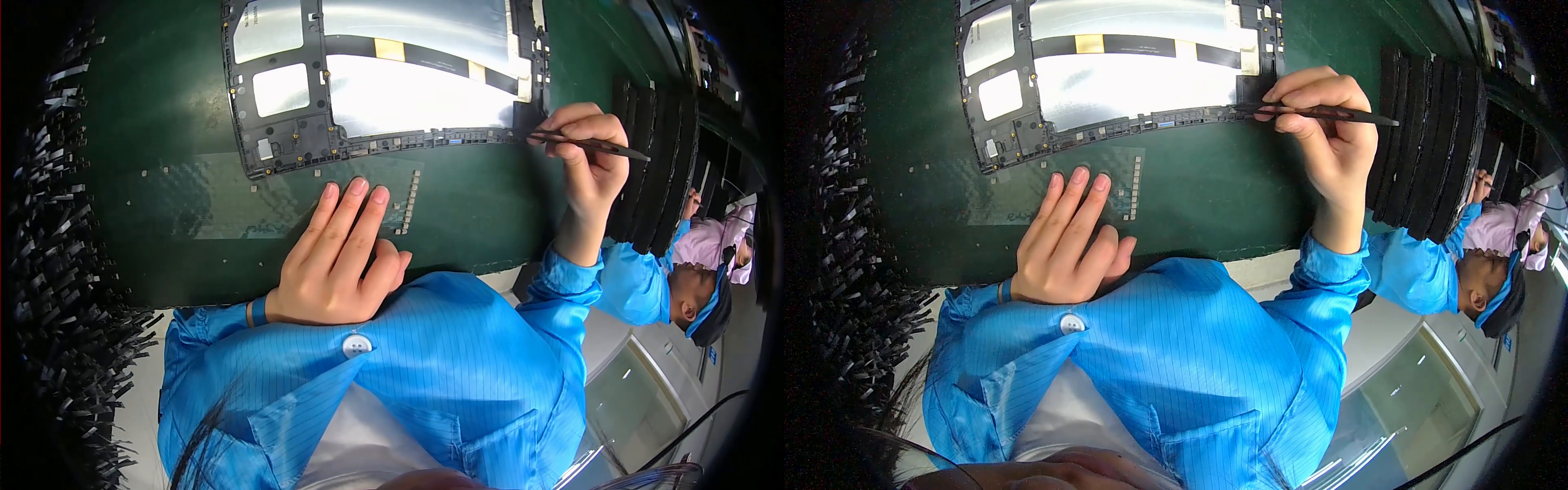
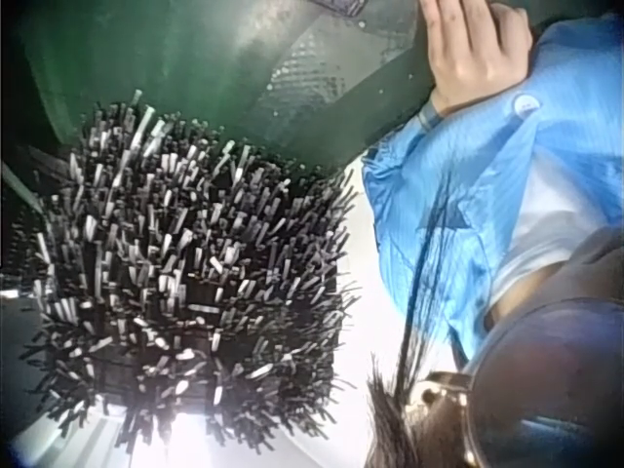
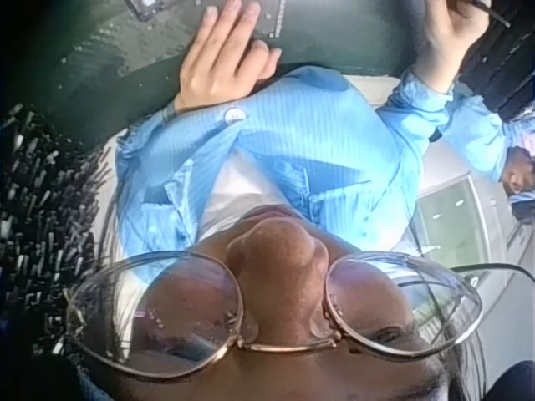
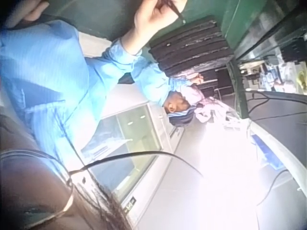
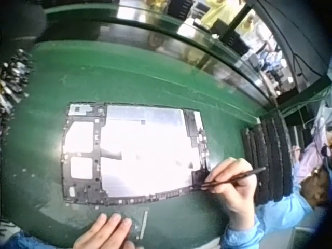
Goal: Assembling internal components of a tablet on a factory production line.
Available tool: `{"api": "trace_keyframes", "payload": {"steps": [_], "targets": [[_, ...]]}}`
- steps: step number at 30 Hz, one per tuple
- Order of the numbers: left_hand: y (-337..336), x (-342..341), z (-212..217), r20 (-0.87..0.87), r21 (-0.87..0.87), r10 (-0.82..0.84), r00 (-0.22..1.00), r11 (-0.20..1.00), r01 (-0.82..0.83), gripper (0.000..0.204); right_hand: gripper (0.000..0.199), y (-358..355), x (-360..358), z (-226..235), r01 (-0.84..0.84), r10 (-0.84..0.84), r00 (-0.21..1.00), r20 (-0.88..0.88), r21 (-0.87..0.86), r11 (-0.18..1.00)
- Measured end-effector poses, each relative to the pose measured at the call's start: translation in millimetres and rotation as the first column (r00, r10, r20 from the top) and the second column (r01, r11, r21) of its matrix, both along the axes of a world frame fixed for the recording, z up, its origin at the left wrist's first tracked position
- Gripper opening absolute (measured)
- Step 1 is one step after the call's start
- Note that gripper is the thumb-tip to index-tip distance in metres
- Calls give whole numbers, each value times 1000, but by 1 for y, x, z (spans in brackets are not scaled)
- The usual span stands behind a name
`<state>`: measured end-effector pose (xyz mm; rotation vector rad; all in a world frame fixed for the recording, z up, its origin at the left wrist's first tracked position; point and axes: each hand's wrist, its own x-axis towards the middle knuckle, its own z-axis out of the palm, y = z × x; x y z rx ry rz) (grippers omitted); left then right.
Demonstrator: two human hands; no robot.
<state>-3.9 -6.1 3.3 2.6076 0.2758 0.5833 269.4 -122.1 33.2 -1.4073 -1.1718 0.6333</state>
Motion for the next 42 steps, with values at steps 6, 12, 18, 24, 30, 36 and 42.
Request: {"api": "trace_keyframes", "payload": {"steps": [6,12,18,24,30,36,42], "targets": [[4,-8,0,5,-9,6,1000,1000,-6,29,14,11,-3,11,-71,75,995,61,-74,995],[4,-13,-1,8,1,19,1000,1000,-19,26,18,16,-7,10,-141,159,971,179,-108,984],[7,-16,-3,32,-34,-11,999,999,13,15,22,-10,-87,-5,328,-323,939,-114,26,944],[6,-12,2,30,-47,-28,999,998,29,14,22,-19,-136,-18,145,-175,966,-190,-160,976],[5,-14,1,42,-50,-42,998,998,44,15,21,-17,-137,-16,165,-210,959,-188,-227,960],[4,-13,0,42,-47,-51,998,998,52,17,22,-16,-134,-13,143,-164,984,-69,-237,961],[6,-11,-1,47,28,-6,999,1000,5,11,25,-13,-137,-11,-136,84,836,543,56,989]]}}
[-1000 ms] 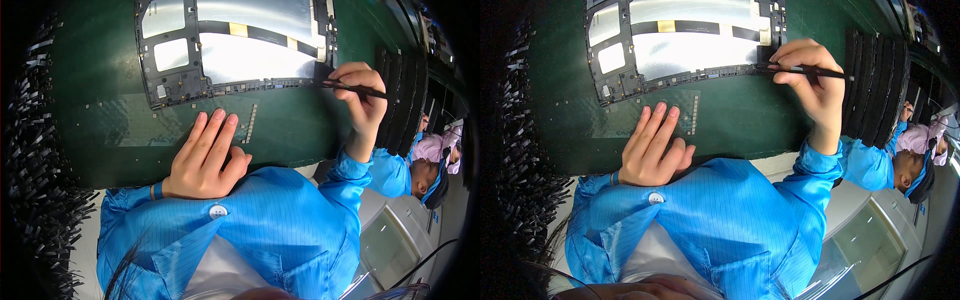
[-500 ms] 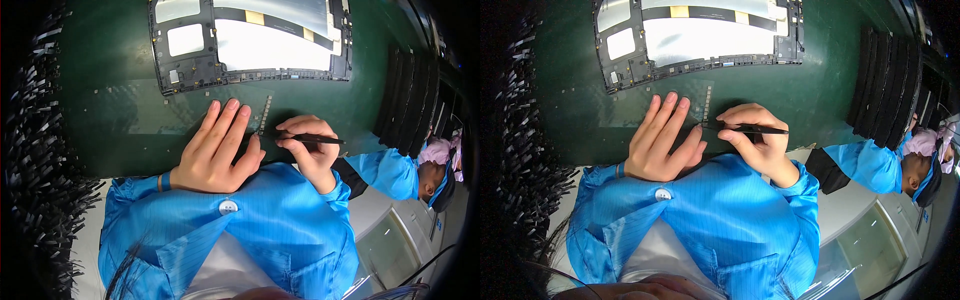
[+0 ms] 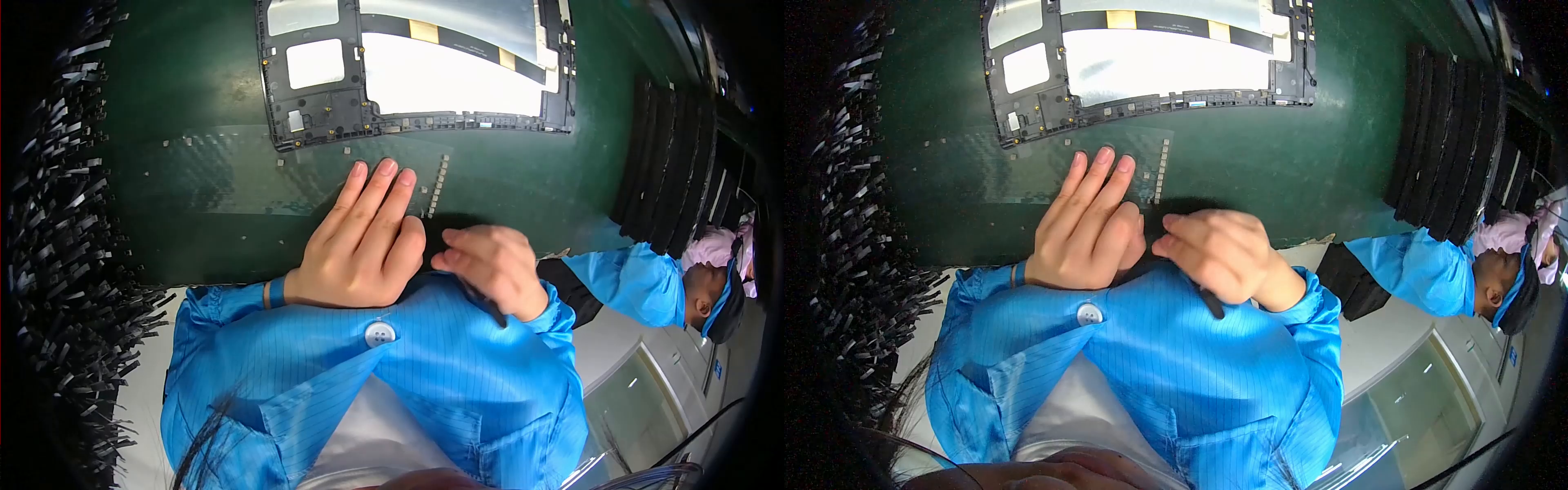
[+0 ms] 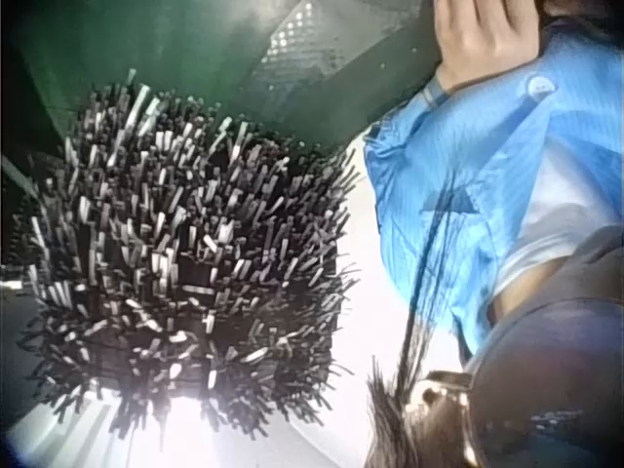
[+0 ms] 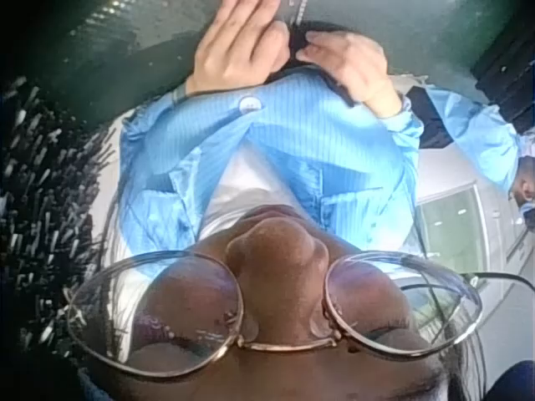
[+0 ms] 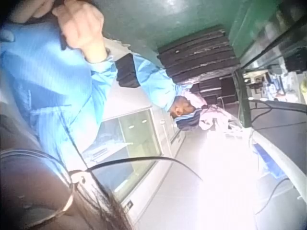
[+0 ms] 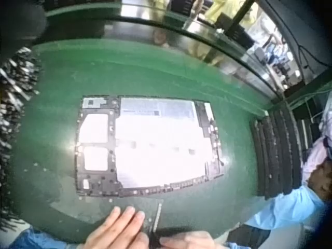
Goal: Assembling internal components of a tablet on a factory production line.
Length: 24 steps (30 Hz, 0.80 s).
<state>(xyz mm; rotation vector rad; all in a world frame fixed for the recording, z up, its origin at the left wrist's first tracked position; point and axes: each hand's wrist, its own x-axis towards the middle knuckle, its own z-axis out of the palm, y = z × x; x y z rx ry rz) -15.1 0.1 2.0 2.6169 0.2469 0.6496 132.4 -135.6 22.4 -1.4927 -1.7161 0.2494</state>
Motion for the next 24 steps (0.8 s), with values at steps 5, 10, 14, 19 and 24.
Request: {"api": "trace_keyframes", "payload": {"steps": [5,10,14,19,24], "targets": [[-2,3,-4,70,-27,39,997,999,-37,12,16,-5,13,12,133,-129,955,-266,-5,991],[-1,-1,-8,65,-1,20,998,1000,-20,13,14,78,77,37,266,-272,710,-649,-110,958],[-2,3,-6,100,-18,62,993,998,-61,10,13,165,104,30,122,-158,800,-579,-101,987],[-4,3,-11,108,-17,113,988,994,-112,11,11,202,104,18,49,-211,790,-576,-284,958],[-2,3,-9,105,-27,113,988,994,-110,11,17,203,111,12,23,-144,780,-608,-202,979]]}}
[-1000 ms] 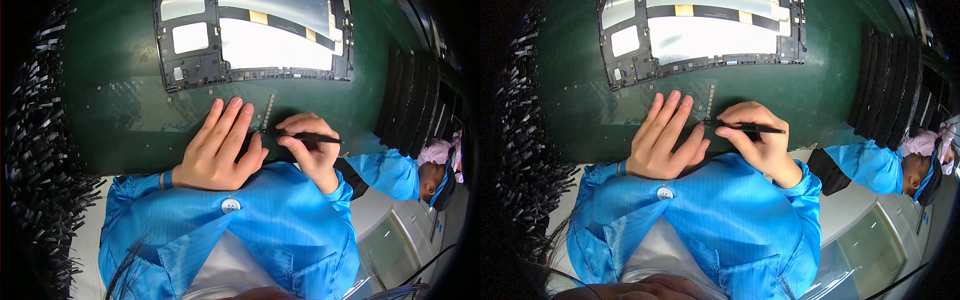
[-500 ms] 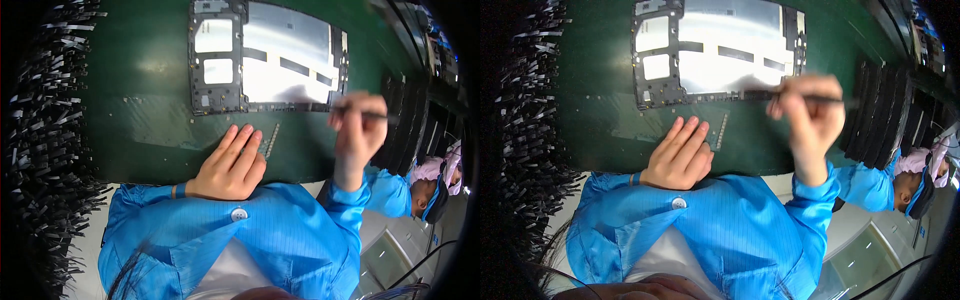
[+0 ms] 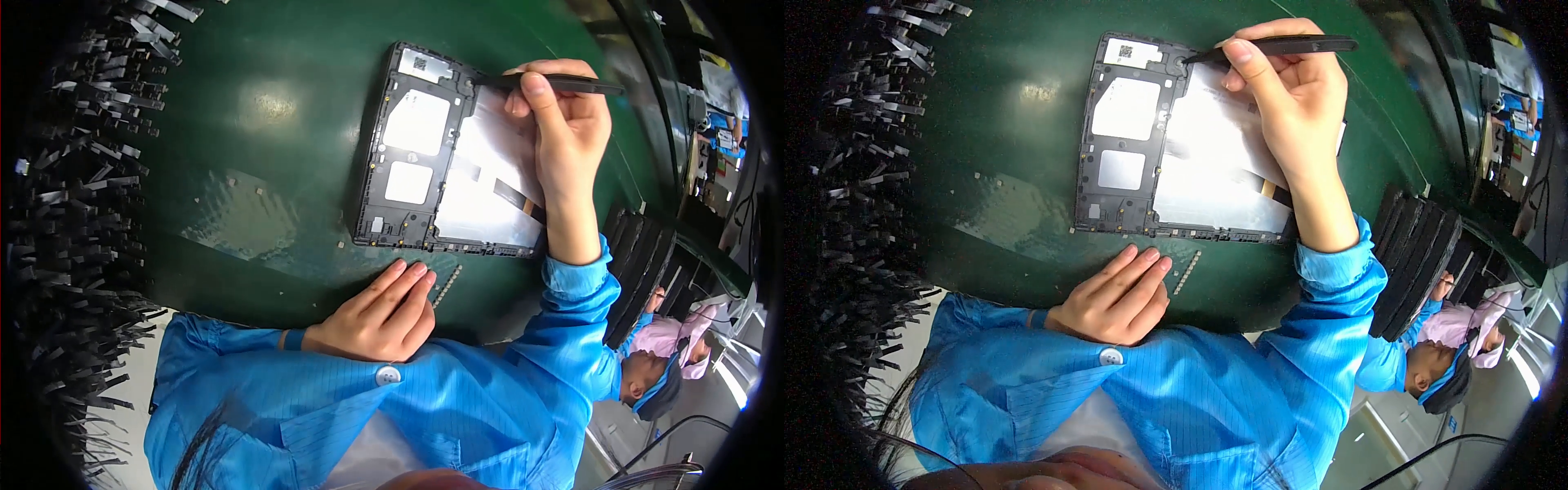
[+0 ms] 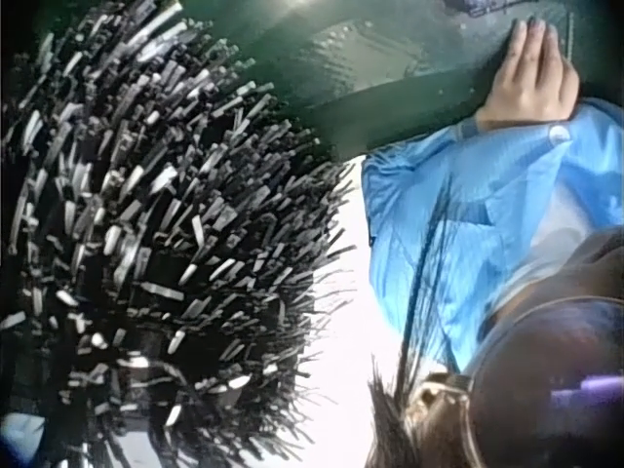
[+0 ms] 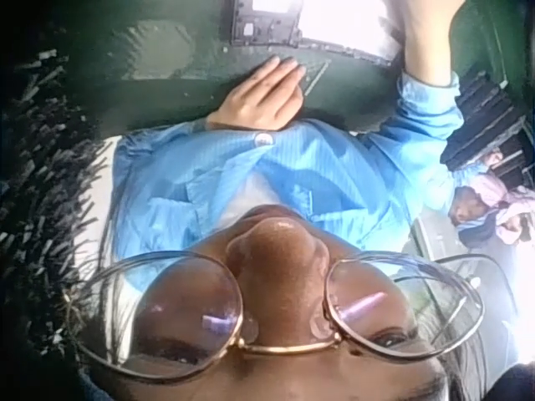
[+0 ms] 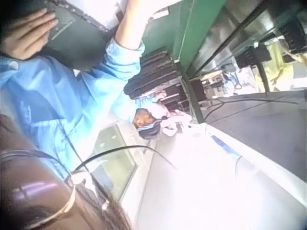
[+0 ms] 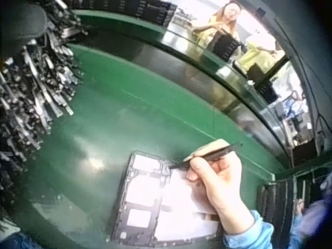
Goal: Assembling internal components of a tablet on a factory production line.
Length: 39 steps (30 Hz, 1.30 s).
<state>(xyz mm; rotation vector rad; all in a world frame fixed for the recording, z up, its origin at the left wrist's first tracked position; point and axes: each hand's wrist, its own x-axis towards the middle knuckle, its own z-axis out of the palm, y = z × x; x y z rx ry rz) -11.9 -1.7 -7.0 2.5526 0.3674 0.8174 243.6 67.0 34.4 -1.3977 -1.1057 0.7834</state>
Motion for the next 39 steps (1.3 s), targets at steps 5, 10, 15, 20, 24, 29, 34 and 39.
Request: {"api": "trace_keyframes", "payload": {"steps": [5,10,15,20,24,29,34,39], "targets": [[1,-1,-2,-10,-1,0,1000,1000,0,12,15,2,2,-3,-36,37,999,-14,27,999],[0,-3,-1,-11,-2,-12,1000,1000,12,13,15,0,1,-3,-42,42,999,-16,38,998],[2,0,2,-54,10,-42,998,999,42,13,16,-4,6,-3,-39,39,999,-10,40,998],[2,-5,0,-37,1,-23,999,1000,23,13,16,0,-3,1,-46,47,999,-18,32,998],[3,-4,1,-48,8,-29,998,1000,30,14,19,3,-7,11,-307,99,721,686,188,933],[3,-5,0,-31,42,-33,999,999,34,13,9,3,15,26,-202,22,855,518,294,934],[0,-4,-1,-2,45,-12,1000,999,12,9,26,2,45,36,-185,401,560,725,-362,913],[0,-1,-1,-12,175,13,1000,985,-11,14,50,12,39,49,-224,690,576,438,-727,649]]}}
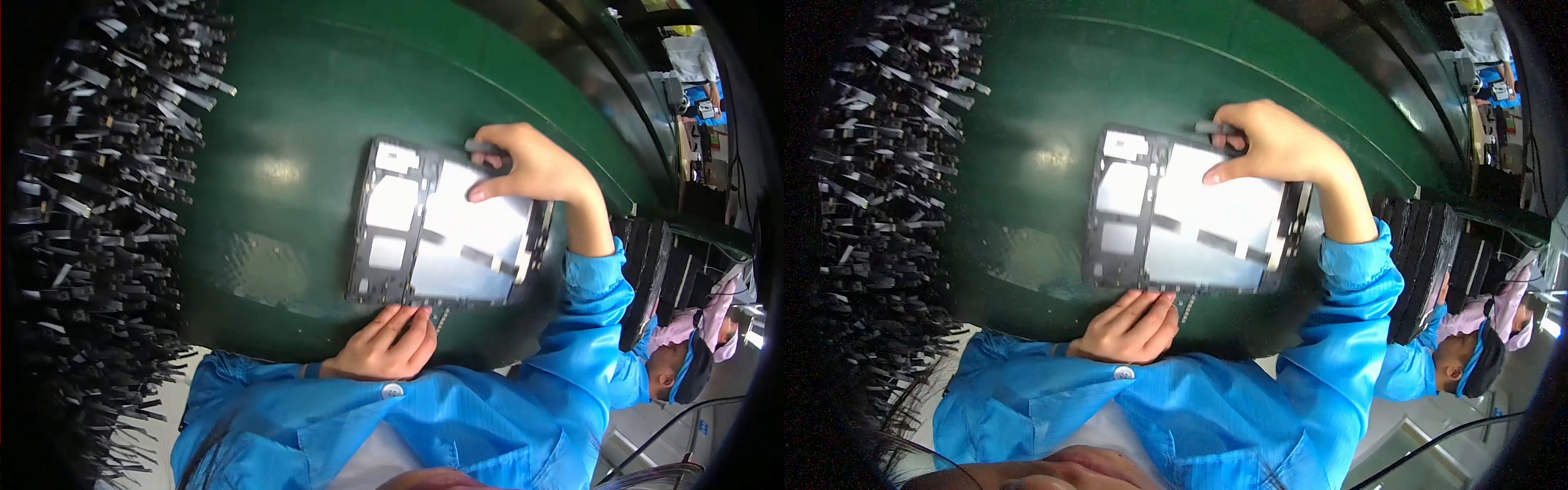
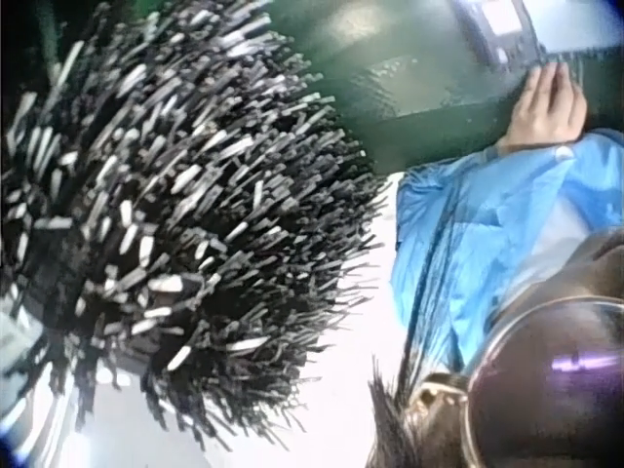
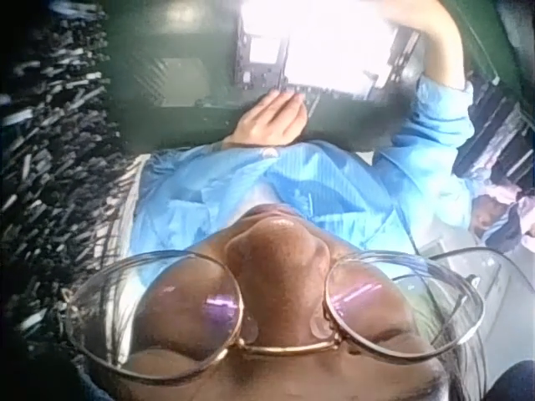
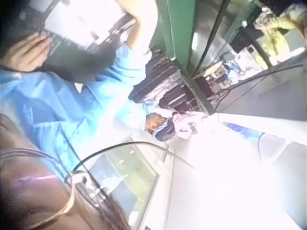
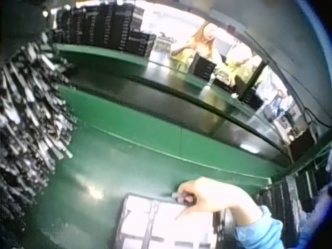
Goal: Assembling internal components of a tablet on a factory production line.
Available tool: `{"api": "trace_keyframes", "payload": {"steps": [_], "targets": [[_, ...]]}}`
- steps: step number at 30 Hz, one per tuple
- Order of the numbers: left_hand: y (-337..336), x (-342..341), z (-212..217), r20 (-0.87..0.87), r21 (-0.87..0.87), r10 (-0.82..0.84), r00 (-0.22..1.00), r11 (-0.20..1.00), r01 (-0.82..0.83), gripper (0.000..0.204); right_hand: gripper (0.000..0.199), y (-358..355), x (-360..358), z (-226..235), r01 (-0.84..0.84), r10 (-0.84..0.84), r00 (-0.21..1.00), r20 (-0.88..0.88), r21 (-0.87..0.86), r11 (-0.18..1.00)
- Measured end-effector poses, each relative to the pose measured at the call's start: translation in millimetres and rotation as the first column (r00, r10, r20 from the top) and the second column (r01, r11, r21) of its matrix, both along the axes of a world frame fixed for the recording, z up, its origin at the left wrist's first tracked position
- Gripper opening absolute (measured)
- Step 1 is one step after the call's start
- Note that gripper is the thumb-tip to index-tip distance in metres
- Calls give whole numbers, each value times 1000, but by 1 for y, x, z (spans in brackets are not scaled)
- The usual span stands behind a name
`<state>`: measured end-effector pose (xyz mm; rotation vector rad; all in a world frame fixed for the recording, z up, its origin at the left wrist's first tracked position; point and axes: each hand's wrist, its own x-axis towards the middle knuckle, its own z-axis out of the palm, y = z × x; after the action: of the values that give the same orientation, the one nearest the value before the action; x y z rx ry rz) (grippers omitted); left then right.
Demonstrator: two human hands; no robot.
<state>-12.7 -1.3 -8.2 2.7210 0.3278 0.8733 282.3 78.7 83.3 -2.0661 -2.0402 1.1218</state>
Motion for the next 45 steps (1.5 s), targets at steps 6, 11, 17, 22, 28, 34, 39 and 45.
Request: {"api": "trace_keyframes", "payload": {"steps": [6,11,17,22,28,34,39,45], "targets": [[0,5,-3,16,52,17,1000,999,-18,18,50,-5,25,2,44,-92,931,-354,-141,989],[-3,1,-6,30,45,-2,1000,999,1,17,41,18,63,-7,690,-466,491,-736,3,724],[-2,1,-9,44,24,-36,998,999,35,16,40,128,137,-92,956,-352,-47,-935,-144,255],[11,-1,1,-16,-71,-175,984,982,173,14,40,140,89,-21,659,-789,613,-46,581,478],[9,6,1,-68,-111,-132,989,986,123,18,34,-36,21,24,372,-399,913,-79,564,738],[3,3,9,-91,-125,-151,984,982,139,18,23,-290,86,117,626,-911,412,3,725,286],[0,7,17,-114,-183,-150,982,975,128,17,29,-527,267,55,883,-947,130,-293,468,-24],[1,-1,10,-124,-125,-110,986,988,94,19,42,-468,205,-9,984,-889,-1,-459,155,-82]]}}
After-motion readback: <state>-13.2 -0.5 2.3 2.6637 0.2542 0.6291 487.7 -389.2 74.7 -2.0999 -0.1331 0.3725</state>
